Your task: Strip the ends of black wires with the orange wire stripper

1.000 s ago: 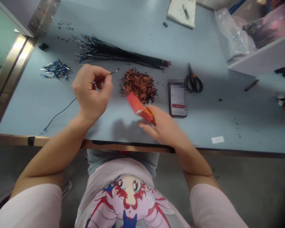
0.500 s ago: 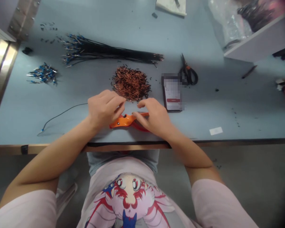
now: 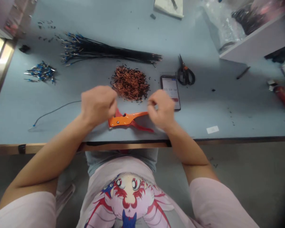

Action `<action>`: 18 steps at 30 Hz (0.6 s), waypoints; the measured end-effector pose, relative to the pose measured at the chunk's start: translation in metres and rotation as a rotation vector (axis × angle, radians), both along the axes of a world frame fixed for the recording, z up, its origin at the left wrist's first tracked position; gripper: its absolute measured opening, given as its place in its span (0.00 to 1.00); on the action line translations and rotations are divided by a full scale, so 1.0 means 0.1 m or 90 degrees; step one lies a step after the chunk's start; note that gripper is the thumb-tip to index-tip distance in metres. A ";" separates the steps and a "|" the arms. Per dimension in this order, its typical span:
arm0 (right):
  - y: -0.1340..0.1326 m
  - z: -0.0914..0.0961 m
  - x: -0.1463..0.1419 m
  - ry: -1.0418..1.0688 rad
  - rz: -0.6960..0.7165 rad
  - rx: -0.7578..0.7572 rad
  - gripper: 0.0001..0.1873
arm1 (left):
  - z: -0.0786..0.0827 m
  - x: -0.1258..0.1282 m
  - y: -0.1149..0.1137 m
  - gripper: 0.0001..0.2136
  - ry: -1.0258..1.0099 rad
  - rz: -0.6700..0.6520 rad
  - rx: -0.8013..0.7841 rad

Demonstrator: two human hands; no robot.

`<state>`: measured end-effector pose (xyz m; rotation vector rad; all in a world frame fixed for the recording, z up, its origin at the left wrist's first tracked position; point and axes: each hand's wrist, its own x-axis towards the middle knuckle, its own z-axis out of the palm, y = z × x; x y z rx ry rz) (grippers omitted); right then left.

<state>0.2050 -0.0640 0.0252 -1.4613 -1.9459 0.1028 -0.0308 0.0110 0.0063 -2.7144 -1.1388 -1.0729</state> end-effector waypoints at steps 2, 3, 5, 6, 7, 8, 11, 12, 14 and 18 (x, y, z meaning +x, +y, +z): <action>0.04 0.06 0.13 0.065 -0.081 0.009 0.10 | -0.01 -0.08 0.12 0.04 -0.048 0.085 -0.027; 0.06 0.07 0.17 0.088 -0.101 0.005 0.10 | -0.02 -0.10 0.16 0.04 -0.064 0.105 -0.050; 0.10 0.06 0.22 0.093 -0.095 -0.009 0.09 | -0.05 -0.10 0.19 0.04 -0.076 0.107 -0.090; 0.12 0.03 0.23 0.080 -0.083 -0.020 0.10 | -0.07 -0.09 0.18 0.04 -0.066 0.101 -0.104; 0.13 -0.01 0.21 0.058 -0.072 -0.034 0.10 | -0.09 -0.07 0.16 0.04 -0.048 0.093 -0.112; 0.15 -0.06 0.20 0.028 -0.067 -0.051 0.10 | -0.10 -0.04 0.13 0.04 -0.026 0.086 -0.114; 0.17 -0.19 0.13 -0.086 -0.102 -0.107 0.13 | -0.12 0.04 0.03 0.05 0.021 0.078 -0.123; 0.18 -0.22 0.12 -0.118 -0.121 -0.121 0.15 | -0.12 0.06 0.02 0.06 0.024 0.077 -0.125; 0.18 -0.23 0.11 -0.141 -0.131 -0.132 0.14 | -0.11 0.07 0.00 0.05 0.006 0.077 -0.129; 0.12 -0.11 0.11 -0.099 0.018 -0.161 0.08 | -0.09 0.05 0.06 0.04 -0.113 0.081 -0.119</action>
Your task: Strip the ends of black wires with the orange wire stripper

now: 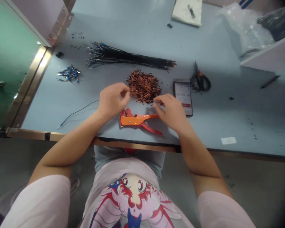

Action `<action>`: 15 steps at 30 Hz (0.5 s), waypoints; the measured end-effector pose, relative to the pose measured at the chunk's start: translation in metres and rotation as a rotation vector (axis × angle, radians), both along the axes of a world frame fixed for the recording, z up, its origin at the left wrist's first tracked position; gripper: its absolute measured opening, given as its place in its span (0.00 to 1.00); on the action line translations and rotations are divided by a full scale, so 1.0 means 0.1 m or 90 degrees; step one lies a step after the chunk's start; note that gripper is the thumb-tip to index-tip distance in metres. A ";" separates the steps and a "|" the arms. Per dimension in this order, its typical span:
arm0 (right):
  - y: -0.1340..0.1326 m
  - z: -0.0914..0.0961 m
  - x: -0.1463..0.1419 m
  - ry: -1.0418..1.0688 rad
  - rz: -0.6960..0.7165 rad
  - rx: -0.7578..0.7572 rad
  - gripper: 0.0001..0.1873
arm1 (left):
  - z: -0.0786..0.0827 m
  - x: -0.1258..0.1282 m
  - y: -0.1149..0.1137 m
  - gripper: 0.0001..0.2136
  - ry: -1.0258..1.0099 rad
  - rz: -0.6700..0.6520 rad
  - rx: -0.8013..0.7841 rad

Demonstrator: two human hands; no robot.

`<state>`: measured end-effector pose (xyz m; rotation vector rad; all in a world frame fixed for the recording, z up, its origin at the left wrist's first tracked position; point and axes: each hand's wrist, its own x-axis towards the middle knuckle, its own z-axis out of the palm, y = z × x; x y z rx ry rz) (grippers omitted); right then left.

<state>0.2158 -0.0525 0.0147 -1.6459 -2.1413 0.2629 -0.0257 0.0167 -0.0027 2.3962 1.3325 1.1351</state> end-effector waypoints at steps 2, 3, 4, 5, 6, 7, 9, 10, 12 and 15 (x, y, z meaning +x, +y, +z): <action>-0.05 0.09 -0.02 -0.015 0.081 -0.079 0.10 | 0.00 -0.03 0.04 0.05 -0.052 0.006 0.019; -0.08 0.13 -0.03 -0.033 0.110 -0.122 0.14 | 0.01 -0.04 0.05 0.05 -0.066 0.011 0.028; -0.10 0.16 -0.04 -0.050 0.132 -0.160 0.18 | 0.01 -0.05 0.06 0.05 -0.072 0.017 0.032; -0.12 0.18 -0.06 -0.067 0.151 -0.189 0.22 | 0.01 -0.05 0.07 0.05 -0.072 0.025 0.031; -0.13 0.19 -0.07 -0.084 0.165 -0.209 0.26 | 0.02 -0.06 0.06 0.05 -0.069 0.031 0.027; -0.14 0.19 -0.08 -0.098 0.177 -0.222 0.29 | 0.03 -0.06 0.06 0.05 -0.064 0.033 0.019; -0.15 0.17 -0.12 -0.116 0.194 -0.238 0.31 | 0.03 -0.05 0.04 0.06 -0.060 0.029 0.005; -0.16 0.15 -0.14 -0.119 0.199 -0.239 0.29 | 0.04 -0.04 0.03 0.05 -0.062 0.025 0.005; -0.17 0.13 -0.20 -0.125 0.196 -0.221 0.23 | 0.04 -0.02 0.02 0.05 -0.075 0.024 0.013; -0.18 0.14 -0.26 -0.111 0.150 -0.178 0.18 | 0.06 -0.01 0.01 0.05 -0.105 0.054 0.027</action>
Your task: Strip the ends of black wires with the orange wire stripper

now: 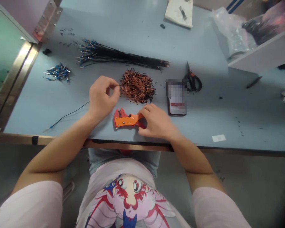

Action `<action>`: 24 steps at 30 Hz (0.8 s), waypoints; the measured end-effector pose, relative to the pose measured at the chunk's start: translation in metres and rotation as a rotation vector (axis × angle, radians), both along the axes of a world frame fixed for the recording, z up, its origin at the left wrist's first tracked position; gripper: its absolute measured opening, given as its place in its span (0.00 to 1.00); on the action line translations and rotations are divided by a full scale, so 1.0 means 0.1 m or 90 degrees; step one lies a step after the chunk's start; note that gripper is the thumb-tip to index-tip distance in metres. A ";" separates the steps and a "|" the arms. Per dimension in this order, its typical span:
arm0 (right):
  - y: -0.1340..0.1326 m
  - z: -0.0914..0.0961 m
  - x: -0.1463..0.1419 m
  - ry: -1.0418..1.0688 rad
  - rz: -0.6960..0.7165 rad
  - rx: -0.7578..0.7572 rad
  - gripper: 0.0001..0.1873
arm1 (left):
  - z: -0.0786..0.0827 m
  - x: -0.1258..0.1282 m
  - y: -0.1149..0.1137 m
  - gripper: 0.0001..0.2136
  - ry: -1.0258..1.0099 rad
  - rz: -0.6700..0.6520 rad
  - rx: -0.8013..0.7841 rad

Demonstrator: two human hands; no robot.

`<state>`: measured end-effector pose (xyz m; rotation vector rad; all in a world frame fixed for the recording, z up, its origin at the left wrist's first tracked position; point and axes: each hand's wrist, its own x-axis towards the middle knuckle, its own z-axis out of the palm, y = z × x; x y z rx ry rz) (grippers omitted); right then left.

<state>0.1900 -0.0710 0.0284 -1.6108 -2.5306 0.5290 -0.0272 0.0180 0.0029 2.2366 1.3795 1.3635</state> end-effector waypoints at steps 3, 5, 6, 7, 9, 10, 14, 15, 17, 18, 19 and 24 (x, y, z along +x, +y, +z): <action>0.03 0.07 0.06 0.104 -0.083 -0.011 0.16 | 0.06 -0.01 -0.01 0.05 -0.039 0.021 0.009; 0.07 0.13 0.17 0.213 -0.135 -0.046 0.15 | 0.10 -0.01 -0.03 0.04 -0.060 0.026 0.011; 0.09 0.15 0.22 0.280 -0.154 -0.079 0.15 | 0.12 -0.01 -0.05 0.04 -0.066 0.028 0.009; 0.11 0.16 0.27 0.359 -0.170 -0.125 0.16 | 0.13 -0.01 -0.06 0.04 -0.069 0.027 0.004; 0.13 0.15 0.33 0.543 -0.196 -0.242 0.18 | 0.15 0.00 -0.10 0.04 -0.068 0.015 -0.002; 0.13 0.13 0.33 0.634 -0.212 -0.302 0.19 | 0.15 0.01 -0.12 0.04 -0.067 0.005 -0.001; 0.09 0.05 0.20 0.857 -0.297 -0.460 0.19 | 0.13 0.06 -0.18 0.04 -0.082 -0.046 0.026; 0.08 0.03 0.16 0.876 -0.311 -0.473 0.20 | 0.13 0.07 -0.19 0.04 -0.083 -0.056 0.024; 0.05 0.03 0.10 0.890 -0.319 -0.483 0.22 | 0.11 0.09 -0.21 0.04 -0.081 -0.073 0.018; 0.04 0.03 0.09 0.891 -0.313 -0.485 0.22 | 0.11 0.10 -0.22 0.04 -0.084 -0.083 0.018; 0.03 0.04 0.08 0.890 -0.302 -0.491 0.23 | 0.11 0.11 -0.23 0.04 -0.094 -0.095 0.022; 0.01 0.06 0.10 0.887 -0.241 -0.535 0.24 | 0.12 0.13 -0.26 0.04 -0.153 -0.152 0.045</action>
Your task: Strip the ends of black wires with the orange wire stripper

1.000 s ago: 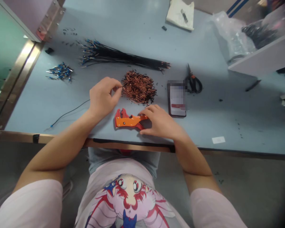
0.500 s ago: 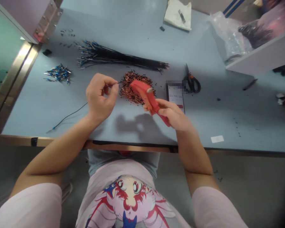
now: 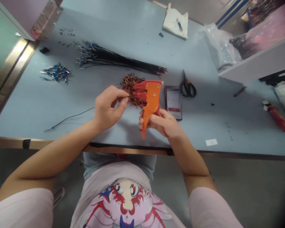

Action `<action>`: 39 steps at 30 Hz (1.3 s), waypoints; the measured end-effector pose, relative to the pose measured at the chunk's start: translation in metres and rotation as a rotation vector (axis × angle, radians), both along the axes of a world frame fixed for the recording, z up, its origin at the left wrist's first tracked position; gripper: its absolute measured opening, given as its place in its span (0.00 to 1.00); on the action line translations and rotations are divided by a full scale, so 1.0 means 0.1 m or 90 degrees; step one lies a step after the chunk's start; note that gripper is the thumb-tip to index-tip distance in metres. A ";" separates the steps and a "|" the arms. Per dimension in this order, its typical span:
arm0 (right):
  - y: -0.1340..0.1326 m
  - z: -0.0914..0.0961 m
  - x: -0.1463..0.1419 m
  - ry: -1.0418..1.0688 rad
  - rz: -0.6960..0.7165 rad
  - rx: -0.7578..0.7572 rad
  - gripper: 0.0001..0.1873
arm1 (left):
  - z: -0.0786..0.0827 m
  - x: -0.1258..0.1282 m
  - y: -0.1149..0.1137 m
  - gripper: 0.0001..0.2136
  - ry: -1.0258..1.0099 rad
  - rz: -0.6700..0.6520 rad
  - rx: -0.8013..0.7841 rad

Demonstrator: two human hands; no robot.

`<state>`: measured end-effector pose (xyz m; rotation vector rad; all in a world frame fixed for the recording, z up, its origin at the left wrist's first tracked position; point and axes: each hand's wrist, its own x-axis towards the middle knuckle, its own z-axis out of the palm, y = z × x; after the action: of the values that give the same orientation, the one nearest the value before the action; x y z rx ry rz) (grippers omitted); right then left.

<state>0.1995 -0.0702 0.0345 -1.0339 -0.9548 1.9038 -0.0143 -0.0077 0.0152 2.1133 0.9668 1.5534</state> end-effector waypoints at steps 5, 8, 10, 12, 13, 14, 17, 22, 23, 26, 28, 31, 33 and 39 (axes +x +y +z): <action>-0.01 0.00 -0.02 0.019 0.028 0.004 0.23 | 0.00 0.01 0.00 0.03 -0.024 -0.024 0.011; -0.01 0.00 -0.02 0.016 0.033 0.001 0.22 | -0.02 0.01 0.00 0.03 -0.047 -0.026 -0.001; -0.01 -0.01 -0.01 0.012 0.034 -0.001 0.22 | -0.03 0.02 0.00 0.03 -0.059 -0.030 -0.005; 0.00 -0.02 0.00 0.017 0.037 0.001 0.22 | -0.05 0.02 0.00 0.03 -0.068 -0.032 -0.017; 0.00 -0.02 0.00 0.020 0.039 0.002 0.22 | -0.05 0.02 0.00 0.03 -0.073 -0.030 -0.024; -0.01 -0.02 0.01 0.023 0.040 0.004 0.22 | -0.05 0.02 0.01 0.03 -0.076 -0.026 -0.029; -0.01 -0.02 0.01 0.021 0.047 0.007 0.22 | -0.04 0.01 0.02 0.04 -0.085 -0.002 -0.023; -0.02 0.01 0.00 0.006 0.060 0.014 0.23 | -0.01 -0.01 0.05 0.04 -0.047 0.004 0.024; -0.02 0.02 0.00 0.002 0.061 0.015 0.23 | 0.00 -0.01 0.05 0.04 -0.035 0.003 0.037; -0.02 0.03 0.00 -0.010 0.065 0.021 0.24 | 0.00 -0.02 0.05 0.04 -0.004 0.010 0.062; -0.02 0.04 -0.01 -0.016 0.069 0.025 0.24 | -0.01 -0.03 0.06 0.04 0.007 0.021 0.068; -0.02 0.03 -0.01 -0.020 0.063 0.032 0.23 | -0.01 -0.03 0.06 0.04 0.018 0.022 0.079; -0.02 0.03 -0.01 -0.022 0.057 0.039 0.22 | -0.01 -0.04 0.06 0.04 0.016 0.017 0.091; -0.01 0.01 -0.01 -0.034 0.063 0.064 0.20 | 0.00 -0.03 0.07 0.05 0.001 0.012 0.104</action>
<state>0.1984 -0.0717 0.0359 -0.9994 -1.1386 1.8957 -0.0174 -0.0003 0.0149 2.2208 0.8906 1.6916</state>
